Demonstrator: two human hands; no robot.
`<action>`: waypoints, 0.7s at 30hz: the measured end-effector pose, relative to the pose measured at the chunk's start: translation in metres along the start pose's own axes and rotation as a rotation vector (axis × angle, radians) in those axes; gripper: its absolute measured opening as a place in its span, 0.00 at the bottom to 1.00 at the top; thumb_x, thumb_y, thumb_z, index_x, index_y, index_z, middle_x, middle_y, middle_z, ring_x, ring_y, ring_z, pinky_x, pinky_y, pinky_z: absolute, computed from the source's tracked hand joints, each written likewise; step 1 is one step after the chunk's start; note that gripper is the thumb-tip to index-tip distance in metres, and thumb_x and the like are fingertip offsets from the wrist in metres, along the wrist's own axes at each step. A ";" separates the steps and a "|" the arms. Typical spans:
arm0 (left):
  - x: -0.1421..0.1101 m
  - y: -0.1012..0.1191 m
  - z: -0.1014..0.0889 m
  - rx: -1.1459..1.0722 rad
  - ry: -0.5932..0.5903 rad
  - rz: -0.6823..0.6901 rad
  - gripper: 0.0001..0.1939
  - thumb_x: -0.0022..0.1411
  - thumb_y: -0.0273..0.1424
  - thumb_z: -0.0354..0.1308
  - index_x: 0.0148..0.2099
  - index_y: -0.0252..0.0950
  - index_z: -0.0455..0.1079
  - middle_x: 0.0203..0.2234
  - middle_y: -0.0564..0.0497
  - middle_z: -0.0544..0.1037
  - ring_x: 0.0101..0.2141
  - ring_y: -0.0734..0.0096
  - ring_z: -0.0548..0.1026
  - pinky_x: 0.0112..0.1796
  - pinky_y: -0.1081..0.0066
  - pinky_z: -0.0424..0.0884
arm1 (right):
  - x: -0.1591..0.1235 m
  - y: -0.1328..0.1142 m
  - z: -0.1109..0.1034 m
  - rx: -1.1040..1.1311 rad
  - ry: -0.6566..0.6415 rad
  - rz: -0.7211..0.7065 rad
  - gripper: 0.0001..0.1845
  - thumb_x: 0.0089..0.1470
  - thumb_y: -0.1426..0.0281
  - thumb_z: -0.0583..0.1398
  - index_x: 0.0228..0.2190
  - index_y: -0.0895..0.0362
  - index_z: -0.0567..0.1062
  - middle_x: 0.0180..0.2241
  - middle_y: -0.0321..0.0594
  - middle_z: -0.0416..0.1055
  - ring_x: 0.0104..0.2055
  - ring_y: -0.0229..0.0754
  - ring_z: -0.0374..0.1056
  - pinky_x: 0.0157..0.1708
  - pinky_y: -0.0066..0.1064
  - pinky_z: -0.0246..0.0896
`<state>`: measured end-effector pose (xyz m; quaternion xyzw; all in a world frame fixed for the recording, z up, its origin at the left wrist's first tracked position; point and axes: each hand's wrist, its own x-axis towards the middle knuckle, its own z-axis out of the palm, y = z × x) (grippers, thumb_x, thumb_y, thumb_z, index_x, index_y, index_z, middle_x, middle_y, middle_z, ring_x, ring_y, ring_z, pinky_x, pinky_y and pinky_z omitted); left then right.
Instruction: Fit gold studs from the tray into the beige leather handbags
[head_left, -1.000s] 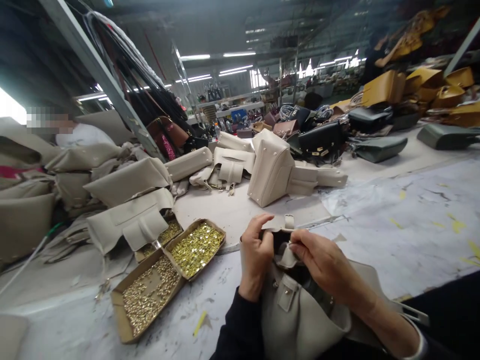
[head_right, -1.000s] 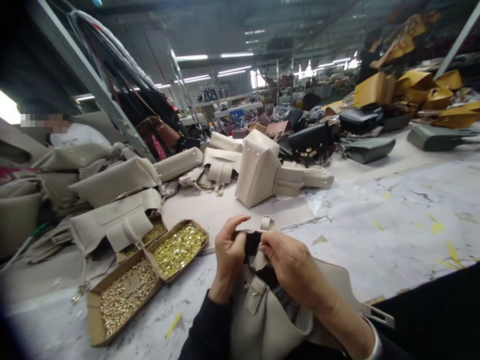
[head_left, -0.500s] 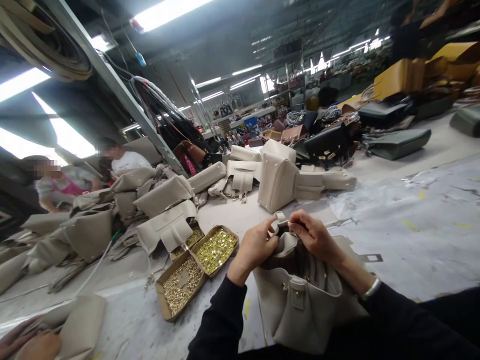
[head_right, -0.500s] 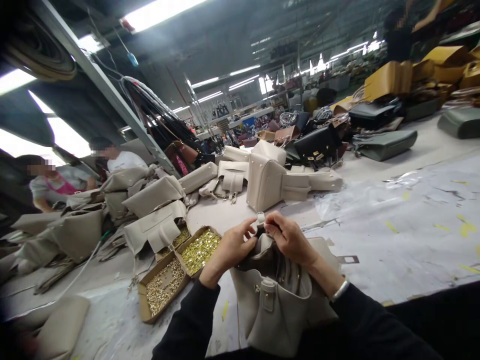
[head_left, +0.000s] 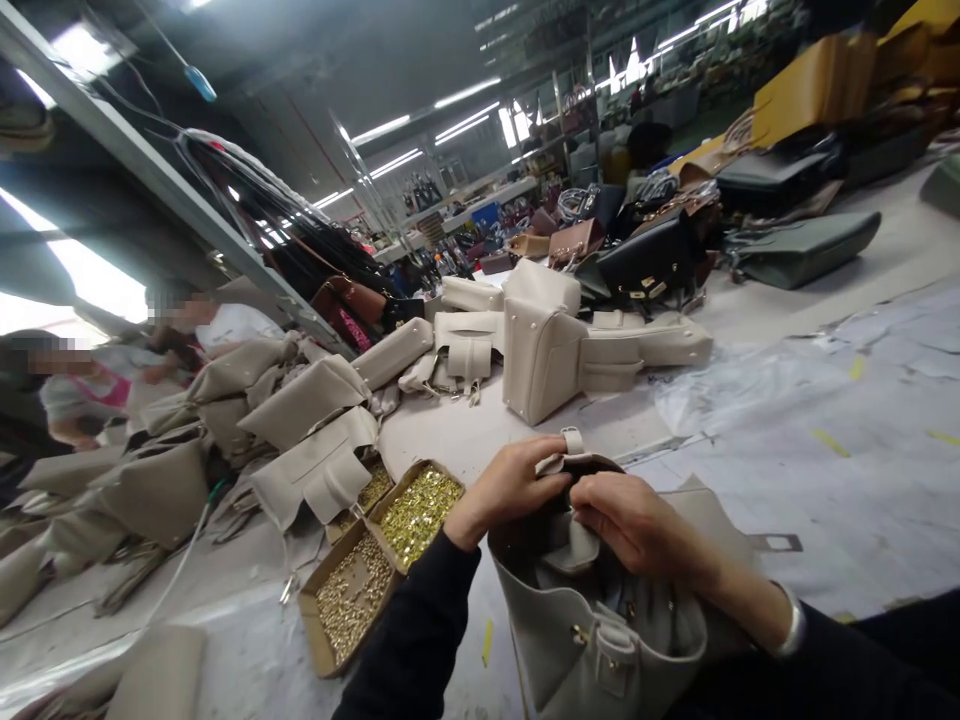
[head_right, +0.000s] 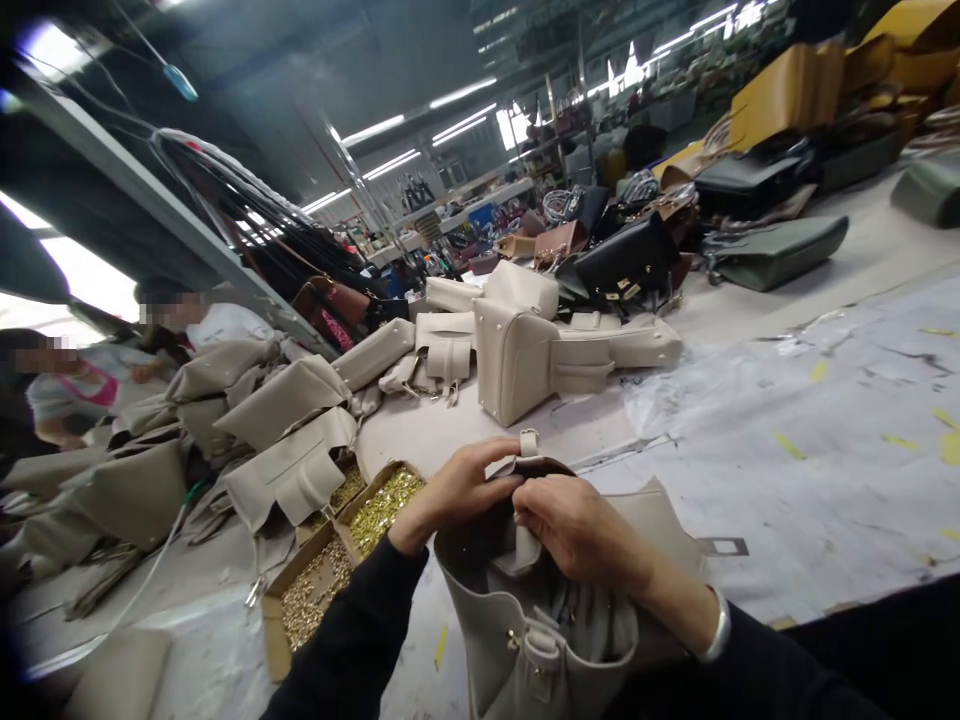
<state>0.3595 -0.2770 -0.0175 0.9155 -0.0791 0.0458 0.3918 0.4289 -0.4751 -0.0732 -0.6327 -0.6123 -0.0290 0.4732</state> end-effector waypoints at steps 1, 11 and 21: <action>0.005 0.001 0.001 -0.003 -0.015 0.000 0.18 0.62 0.25 0.60 0.54 0.39 0.77 0.50 0.47 0.81 0.51 0.61 0.78 0.54 0.66 0.72 | 0.001 0.003 0.000 0.016 0.000 0.008 0.07 0.69 0.72 0.52 0.37 0.54 0.69 0.30 0.38 0.72 0.33 0.43 0.66 0.34 0.33 0.59; -0.010 -0.026 -0.009 -0.363 0.124 -0.585 0.21 0.56 0.46 0.66 0.30 0.31 0.73 0.21 0.54 0.71 0.23 0.75 0.66 0.25 0.76 0.60 | 0.049 0.018 0.008 0.303 -0.132 0.219 0.06 0.67 0.72 0.55 0.36 0.53 0.69 0.31 0.34 0.72 0.32 0.40 0.68 0.33 0.29 0.59; -0.089 -0.031 0.007 -0.292 0.415 -0.577 0.09 0.64 0.35 0.59 0.41 0.35 0.73 0.34 0.52 0.76 0.37 0.69 0.72 0.41 0.72 0.66 | 0.040 0.001 0.055 0.140 -0.271 0.083 0.06 0.65 0.75 0.56 0.34 0.55 0.69 0.30 0.37 0.72 0.33 0.42 0.68 0.33 0.32 0.54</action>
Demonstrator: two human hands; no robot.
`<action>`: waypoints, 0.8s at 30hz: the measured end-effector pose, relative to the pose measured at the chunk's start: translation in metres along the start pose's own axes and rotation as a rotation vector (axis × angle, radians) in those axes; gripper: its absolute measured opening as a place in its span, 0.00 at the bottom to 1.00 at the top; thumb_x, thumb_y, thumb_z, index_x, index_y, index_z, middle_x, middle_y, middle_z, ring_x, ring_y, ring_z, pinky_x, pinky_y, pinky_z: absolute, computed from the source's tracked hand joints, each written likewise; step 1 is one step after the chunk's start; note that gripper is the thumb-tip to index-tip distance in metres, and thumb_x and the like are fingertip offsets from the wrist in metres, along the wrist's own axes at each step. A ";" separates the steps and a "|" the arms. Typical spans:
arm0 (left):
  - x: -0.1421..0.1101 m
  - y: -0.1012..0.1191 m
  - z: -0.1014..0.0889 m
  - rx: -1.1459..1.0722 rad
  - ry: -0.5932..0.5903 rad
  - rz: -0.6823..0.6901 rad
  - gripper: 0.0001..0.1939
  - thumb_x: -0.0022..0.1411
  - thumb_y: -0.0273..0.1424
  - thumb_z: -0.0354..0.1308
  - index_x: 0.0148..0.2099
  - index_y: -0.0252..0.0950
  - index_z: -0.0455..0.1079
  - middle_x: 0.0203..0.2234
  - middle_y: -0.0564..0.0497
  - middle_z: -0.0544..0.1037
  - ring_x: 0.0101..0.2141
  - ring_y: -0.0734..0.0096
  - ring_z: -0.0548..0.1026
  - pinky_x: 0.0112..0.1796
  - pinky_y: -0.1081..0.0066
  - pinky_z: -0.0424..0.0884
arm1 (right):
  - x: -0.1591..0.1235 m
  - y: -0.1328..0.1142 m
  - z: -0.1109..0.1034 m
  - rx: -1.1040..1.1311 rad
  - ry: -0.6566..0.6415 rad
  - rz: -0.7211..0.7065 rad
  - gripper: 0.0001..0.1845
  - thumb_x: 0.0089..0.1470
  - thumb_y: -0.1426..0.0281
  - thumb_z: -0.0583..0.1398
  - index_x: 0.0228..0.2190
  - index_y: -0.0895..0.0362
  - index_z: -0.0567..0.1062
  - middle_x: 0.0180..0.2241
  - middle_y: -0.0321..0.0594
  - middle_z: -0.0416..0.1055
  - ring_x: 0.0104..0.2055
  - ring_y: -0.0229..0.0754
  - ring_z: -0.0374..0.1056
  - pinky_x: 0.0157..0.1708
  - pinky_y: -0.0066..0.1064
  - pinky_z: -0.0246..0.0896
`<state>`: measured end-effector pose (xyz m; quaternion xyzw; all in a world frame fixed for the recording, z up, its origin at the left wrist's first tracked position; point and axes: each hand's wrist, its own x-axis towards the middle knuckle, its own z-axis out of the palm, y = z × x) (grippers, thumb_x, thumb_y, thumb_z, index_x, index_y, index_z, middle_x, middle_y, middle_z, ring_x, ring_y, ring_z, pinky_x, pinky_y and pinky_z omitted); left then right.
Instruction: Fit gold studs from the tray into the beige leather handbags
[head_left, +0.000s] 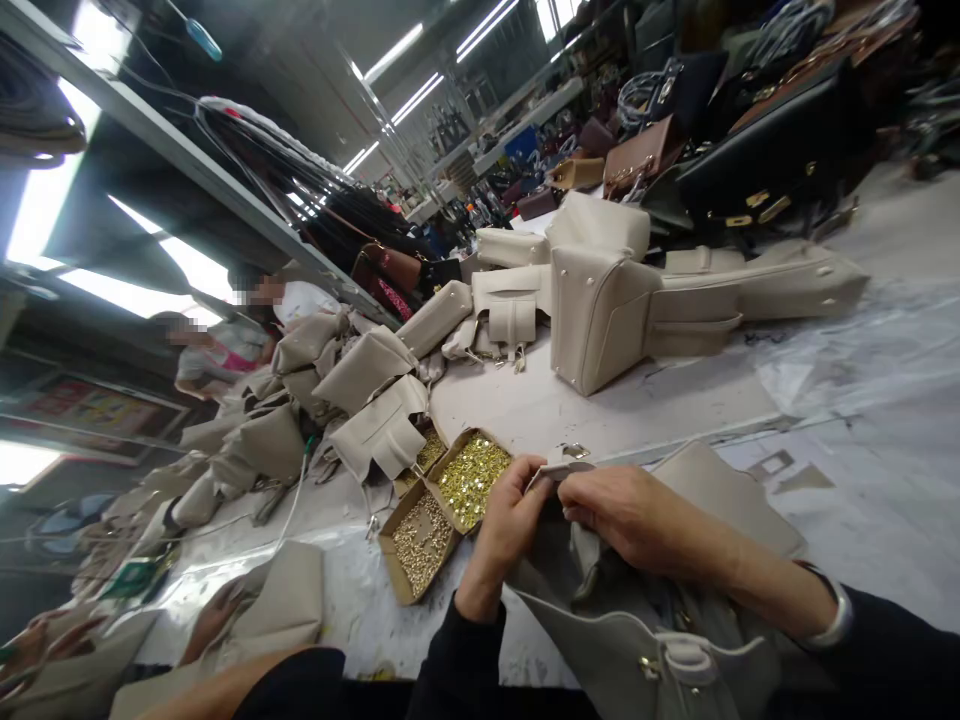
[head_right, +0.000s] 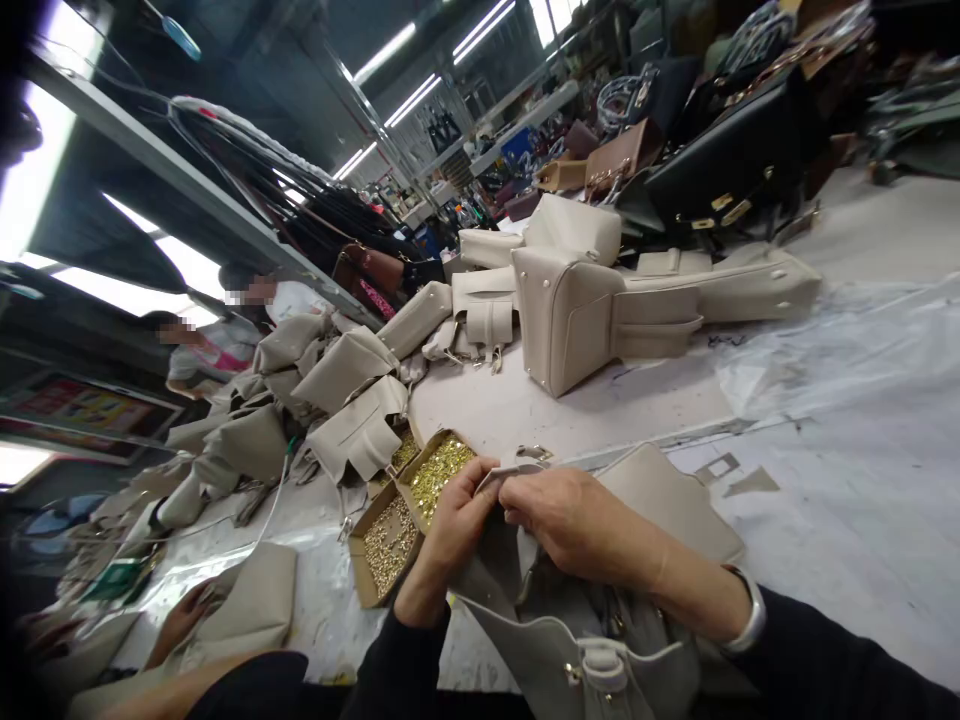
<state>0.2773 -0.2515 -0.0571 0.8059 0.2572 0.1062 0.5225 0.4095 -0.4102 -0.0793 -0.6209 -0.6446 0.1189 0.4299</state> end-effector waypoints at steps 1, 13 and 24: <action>-0.003 0.002 0.001 0.053 -0.008 0.032 0.07 0.64 0.32 0.58 0.43 0.36 0.73 0.35 0.52 0.77 0.38 0.69 0.72 0.42 0.72 0.66 | 0.001 0.001 0.001 0.026 0.027 -0.004 0.06 0.66 0.74 0.55 0.35 0.55 0.69 0.31 0.37 0.72 0.33 0.42 0.68 0.34 0.31 0.54; -0.004 -0.030 0.005 0.551 0.197 0.357 0.08 0.66 0.27 0.57 0.47 0.37 0.72 0.35 0.50 0.80 0.35 0.65 0.77 0.37 0.70 0.68 | 0.010 0.004 0.009 0.175 0.175 -0.098 0.07 0.70 0.72 0.53 0.37 0.55 0.68 0.31 0.36 0.71 0.32 0.39 0.65 0.33 0.29 0.57; 0.006 -0.029 -0.007 0.557 0.037 0.561 0.13 0.72 0.32 0.55 0.55 0.36 0.73 0.40 0.46 0.82 0.39 0.63 0.80 0.40 0.69 0.73 | -0.003 0.012 0.007 0.195 0.255 -0.104 0.06 0.71 0.71 0.54 0.38 0.54 0.68 0.31 0.35 0.70 0.32 0.39 0.66 0.34 0.29 0.58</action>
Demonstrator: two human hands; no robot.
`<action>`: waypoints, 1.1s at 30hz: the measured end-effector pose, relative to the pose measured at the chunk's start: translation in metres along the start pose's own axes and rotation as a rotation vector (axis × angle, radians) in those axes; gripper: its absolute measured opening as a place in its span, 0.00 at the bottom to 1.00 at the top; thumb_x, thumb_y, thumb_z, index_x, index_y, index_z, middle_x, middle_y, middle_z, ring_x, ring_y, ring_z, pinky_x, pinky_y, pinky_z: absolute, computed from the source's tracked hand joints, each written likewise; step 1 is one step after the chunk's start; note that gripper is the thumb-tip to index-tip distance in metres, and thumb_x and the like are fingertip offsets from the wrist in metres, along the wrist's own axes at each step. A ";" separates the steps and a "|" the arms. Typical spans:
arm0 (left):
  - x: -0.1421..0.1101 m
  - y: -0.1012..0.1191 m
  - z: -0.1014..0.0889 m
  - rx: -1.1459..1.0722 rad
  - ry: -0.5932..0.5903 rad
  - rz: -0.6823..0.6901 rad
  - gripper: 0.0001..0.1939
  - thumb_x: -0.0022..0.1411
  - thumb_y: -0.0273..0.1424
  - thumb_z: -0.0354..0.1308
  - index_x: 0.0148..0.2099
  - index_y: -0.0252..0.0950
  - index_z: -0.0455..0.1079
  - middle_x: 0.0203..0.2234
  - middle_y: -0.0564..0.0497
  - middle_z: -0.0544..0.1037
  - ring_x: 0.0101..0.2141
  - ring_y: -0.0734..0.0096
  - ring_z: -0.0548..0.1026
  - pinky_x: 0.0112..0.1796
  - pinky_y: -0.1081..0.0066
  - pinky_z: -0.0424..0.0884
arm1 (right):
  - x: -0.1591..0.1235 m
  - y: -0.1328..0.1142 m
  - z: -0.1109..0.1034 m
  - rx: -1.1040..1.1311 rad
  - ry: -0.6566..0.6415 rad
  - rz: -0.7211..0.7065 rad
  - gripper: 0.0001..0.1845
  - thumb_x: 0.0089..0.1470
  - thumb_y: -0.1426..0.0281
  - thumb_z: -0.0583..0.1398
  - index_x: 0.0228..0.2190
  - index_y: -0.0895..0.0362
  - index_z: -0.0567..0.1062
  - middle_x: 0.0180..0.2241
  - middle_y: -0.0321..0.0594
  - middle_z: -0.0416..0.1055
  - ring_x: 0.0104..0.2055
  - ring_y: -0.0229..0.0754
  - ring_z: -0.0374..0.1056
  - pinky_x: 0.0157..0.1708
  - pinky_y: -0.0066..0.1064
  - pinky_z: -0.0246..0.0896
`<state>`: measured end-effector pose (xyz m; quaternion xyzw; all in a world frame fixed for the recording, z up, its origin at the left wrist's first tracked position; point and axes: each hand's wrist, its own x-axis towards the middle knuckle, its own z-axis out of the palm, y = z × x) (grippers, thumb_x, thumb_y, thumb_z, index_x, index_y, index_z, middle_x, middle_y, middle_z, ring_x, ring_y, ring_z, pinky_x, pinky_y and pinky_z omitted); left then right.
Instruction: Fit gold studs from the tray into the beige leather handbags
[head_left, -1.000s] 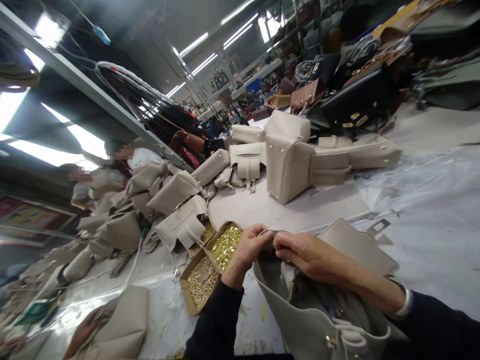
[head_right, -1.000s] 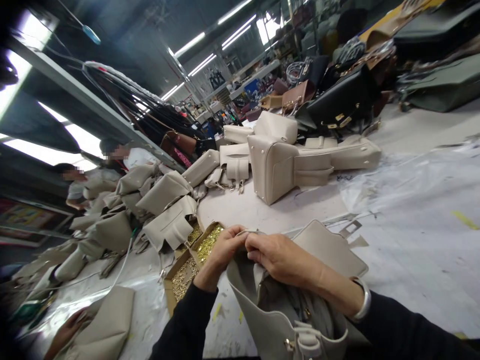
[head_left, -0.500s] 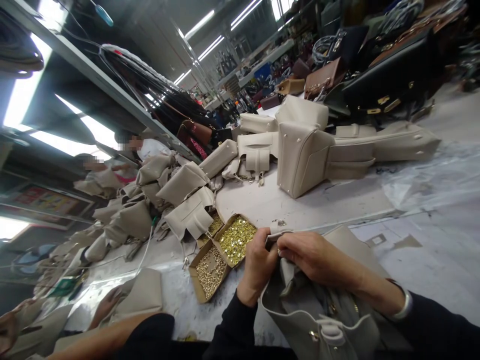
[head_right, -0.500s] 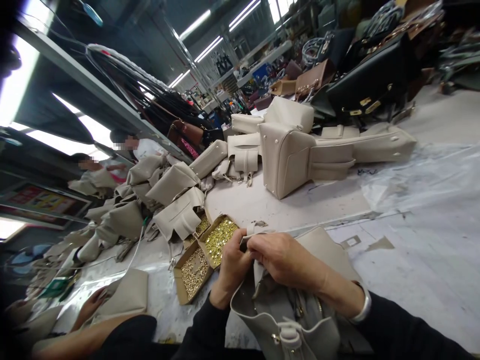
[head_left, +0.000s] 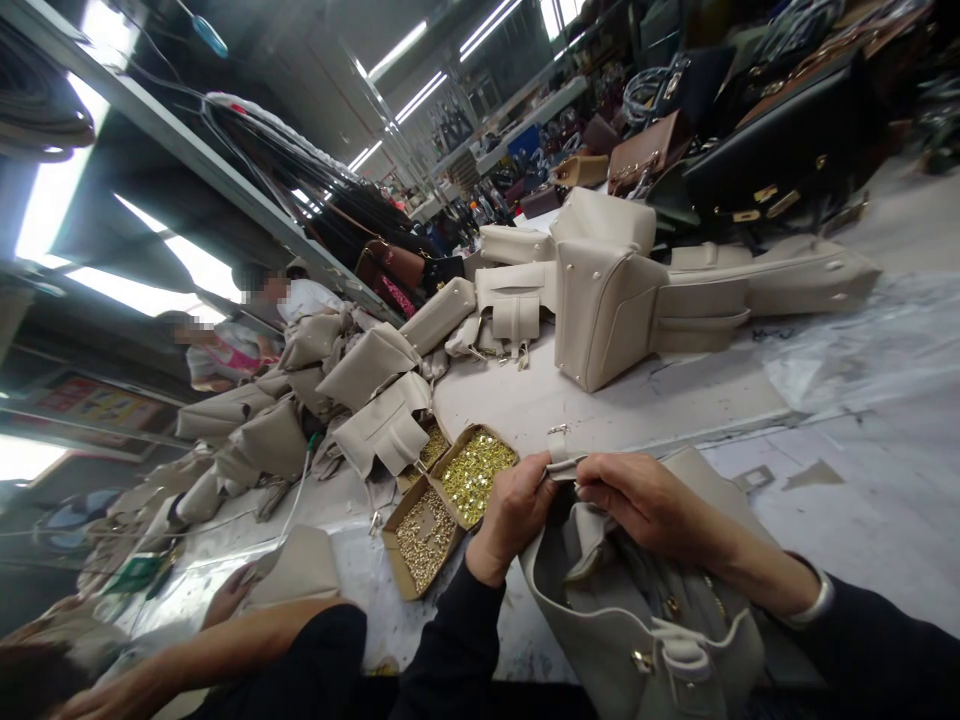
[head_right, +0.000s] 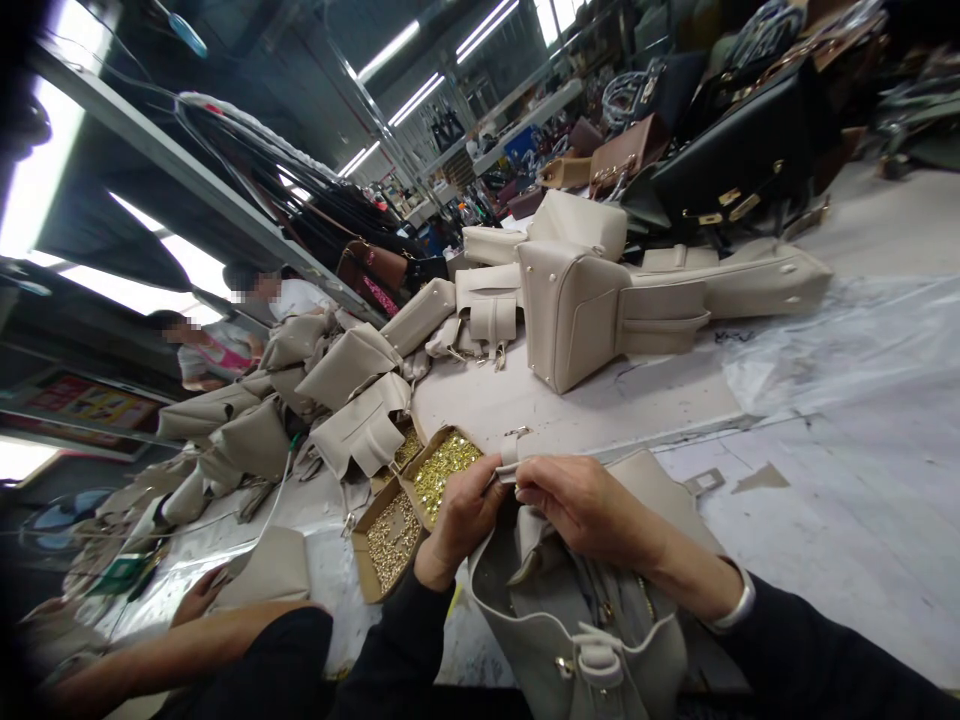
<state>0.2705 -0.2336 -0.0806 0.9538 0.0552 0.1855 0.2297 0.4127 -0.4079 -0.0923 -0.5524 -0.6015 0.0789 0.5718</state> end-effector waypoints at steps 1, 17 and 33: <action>0.002 0.001 0.000 -0.027 0.010 -0.031 0.12 0.71 0.32 0.56 0.54 0.36 0.74 0.39 0.46 0.82 0.39 0.64 0.80 0.40 0.69 0.73 | 0.000 0.000 0.000 0.000 0.003 0.000 0.05 0.70 0.71 0.54 0.38 0.54 0.68 0.31 0.35 0.71 0.32 0.39 0.66 0.34 0.29 0.58; 0.035 0.025 -0.003 -0.406 0.019 -0.525 0.20 0.69 0.40 0.56 0.29 0.33 0.77 0.21 0.53 0.75 0.25 0.73 0.69 0.28 0.73 0.61 | -0.003 0.006 0.000 -0.188 -0.036 -0.122 0.09 0.70 0.76 0.53 0.39 0.56 0.71 0.33 0.39 0.73 0.34 0.41 0.68 0.34 0.31 0.60; 0.017 0.024 -0.009 -0.450 -0.039 -0.533 0.09 0.60 0.30 0.59 0.37 0.34 0.81 0.28 0.52 0.81 0.30 0.71 0.74 0.33 0.75 0.66 | 0.002 -0.013 0.009 -0.206 -0.271 -0.165 0.11 0.67 0.78 0.50 0.37 0.55 0.69 0.31 0.38 0.71 0.32 0.43 0.66 0.33 0.33 0.57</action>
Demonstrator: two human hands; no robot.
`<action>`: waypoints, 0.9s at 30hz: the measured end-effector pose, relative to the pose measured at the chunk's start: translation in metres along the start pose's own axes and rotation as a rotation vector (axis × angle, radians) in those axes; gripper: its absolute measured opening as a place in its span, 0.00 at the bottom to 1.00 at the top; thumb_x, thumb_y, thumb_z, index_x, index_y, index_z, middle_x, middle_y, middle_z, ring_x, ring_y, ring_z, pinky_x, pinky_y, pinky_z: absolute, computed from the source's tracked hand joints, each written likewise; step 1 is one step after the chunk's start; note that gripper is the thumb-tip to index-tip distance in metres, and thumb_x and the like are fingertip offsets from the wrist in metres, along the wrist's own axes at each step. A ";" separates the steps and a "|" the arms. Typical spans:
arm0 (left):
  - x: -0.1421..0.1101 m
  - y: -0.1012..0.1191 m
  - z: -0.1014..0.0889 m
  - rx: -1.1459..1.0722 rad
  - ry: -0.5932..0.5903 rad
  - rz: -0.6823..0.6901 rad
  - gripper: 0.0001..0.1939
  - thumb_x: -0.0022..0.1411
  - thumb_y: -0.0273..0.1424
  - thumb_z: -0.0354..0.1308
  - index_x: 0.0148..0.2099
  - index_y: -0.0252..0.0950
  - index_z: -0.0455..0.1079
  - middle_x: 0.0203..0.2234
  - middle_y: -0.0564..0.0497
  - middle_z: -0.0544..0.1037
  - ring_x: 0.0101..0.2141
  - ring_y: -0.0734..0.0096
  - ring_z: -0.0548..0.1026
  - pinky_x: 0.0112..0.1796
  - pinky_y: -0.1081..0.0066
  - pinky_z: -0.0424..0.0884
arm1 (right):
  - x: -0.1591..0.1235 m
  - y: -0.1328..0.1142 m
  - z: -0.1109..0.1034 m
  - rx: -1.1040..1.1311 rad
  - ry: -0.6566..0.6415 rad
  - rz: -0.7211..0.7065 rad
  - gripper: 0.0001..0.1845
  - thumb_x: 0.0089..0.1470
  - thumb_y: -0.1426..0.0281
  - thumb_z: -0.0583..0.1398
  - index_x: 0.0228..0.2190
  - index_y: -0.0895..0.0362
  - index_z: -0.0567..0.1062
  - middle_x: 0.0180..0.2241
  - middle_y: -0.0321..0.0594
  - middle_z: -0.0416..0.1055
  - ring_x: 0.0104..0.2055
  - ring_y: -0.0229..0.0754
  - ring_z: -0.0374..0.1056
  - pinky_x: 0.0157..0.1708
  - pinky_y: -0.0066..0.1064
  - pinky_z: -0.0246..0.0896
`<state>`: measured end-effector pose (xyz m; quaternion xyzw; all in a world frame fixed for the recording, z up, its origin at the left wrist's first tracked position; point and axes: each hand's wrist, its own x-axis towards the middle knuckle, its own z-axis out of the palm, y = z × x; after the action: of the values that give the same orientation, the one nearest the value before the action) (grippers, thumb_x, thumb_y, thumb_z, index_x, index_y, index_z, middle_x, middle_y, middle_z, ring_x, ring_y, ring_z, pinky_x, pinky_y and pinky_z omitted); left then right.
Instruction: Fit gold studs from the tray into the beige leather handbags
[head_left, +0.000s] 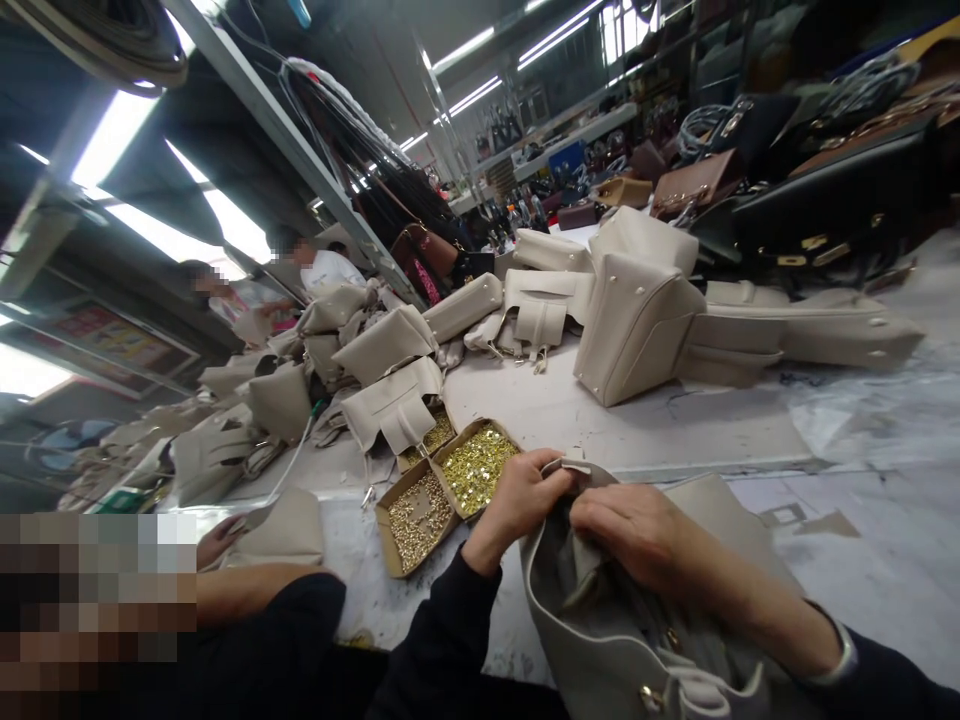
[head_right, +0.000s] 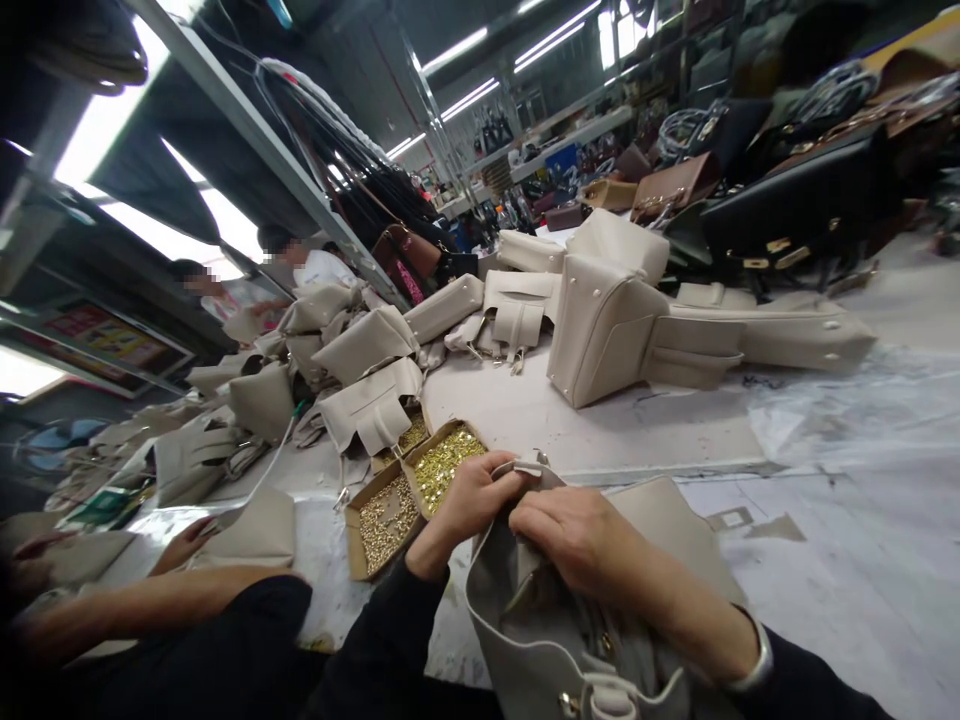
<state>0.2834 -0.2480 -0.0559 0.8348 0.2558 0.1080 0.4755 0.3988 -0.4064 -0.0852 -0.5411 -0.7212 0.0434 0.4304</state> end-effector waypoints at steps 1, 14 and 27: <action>0.000 -0.001 0.001 -0.050 0.027 -0.039 0.09 0.60 0.31 0.59 0.35 0.33 0.81 0.26 0.52 0.79 0.28 0.72 0.72 0.31 0.75 0.65 | 0.005 -0.006 -0.004 0.063 -0.014 0.029 0.10 0.66 0.79 0.51 0.36 0.55 0.69 0.31 0.37 0.71 0.32 0.42 0.66 0.33 0.32 0.58; -0.011 -0.029 0.027 -0.489 0.273 -0.246 0.14 0.51 0.38 0.65 0.24 0.32 0.73 0.19 0.54 0.68 0.23 0.75 0.63 0.26 0.74 0.57 | 0.008 0.003 -0.001 0.022 -0.111 0.432 0.04 0.66 0.73 0.55 0.37 0.53 0.68 0.31 0.34 0.73 0.31 0.41 0.68 0.32 0.31 0.56; -0.007 -0.031 0.050 -0.706 0.164 -0.345 0.16 0.47 0.39 0.66 0.21 0.34 0.65 0.17 0.56 0.64 0.21 0.77 0.60 0.24 0.74 0.54 | -0.008 0.034 -0.022 0.454 0.004 0.573 0.13 0.64 0.58 0.62 0.36 0.55 0.75 0.34 0.39 0.73 0.38 0.44 0.69 0.39 0.33 0.67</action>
<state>0.2887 -0.2752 -0.1081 0.5534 0.3767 0.1742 0.7221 0.4387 -0.4082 -0.0943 -0.6117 -0.5116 0.3202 0.5114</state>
